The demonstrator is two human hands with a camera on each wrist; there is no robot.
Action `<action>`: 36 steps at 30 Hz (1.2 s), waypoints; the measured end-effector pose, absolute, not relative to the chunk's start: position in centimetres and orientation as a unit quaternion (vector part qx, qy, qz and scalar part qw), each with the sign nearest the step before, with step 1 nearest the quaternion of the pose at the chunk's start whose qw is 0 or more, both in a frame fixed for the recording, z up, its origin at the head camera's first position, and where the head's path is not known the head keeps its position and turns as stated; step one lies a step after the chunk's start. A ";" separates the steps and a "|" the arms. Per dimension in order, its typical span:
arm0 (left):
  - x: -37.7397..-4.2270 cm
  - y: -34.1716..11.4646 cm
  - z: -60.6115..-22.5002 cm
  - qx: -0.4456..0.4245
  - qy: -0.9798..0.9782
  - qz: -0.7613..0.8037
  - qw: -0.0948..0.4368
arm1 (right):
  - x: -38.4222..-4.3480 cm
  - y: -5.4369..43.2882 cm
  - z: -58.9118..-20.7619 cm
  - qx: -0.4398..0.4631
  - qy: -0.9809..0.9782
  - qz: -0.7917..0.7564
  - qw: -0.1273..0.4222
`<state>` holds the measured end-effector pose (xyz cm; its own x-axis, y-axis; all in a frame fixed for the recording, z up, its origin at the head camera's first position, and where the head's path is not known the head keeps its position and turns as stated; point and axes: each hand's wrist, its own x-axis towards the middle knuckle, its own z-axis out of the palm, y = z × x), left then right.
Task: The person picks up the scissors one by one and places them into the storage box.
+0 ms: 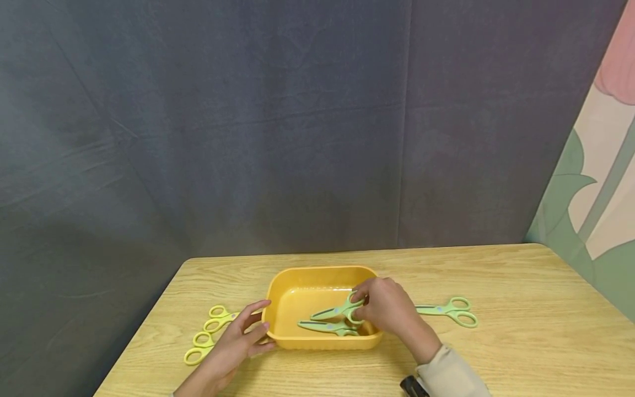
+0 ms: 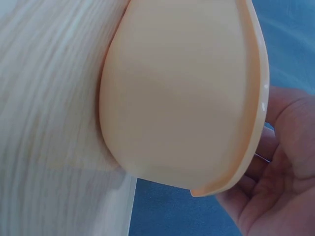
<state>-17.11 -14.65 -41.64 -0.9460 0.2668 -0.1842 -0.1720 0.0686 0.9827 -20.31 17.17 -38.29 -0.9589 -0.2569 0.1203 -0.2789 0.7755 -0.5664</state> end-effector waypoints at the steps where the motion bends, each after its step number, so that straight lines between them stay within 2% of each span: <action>1: -17.1 -14.6 -41.6 0.033 0.713 0.682 0.161 | -20.3 17.2 -38.3 0.144 -0.943 0.300 0.018; 11: -17.1 -14.7 -41.6 0.032 0.716 0.679 0.162 | -20.2 17.0 -38.4 0.153 -0.953 0.261 0.025; 36: -17.2 -14.7 -41.7 0.034 0.710 0.684 0.164 | -19.8 15.4 -38.8 0.095 -0.966 0.238 0.033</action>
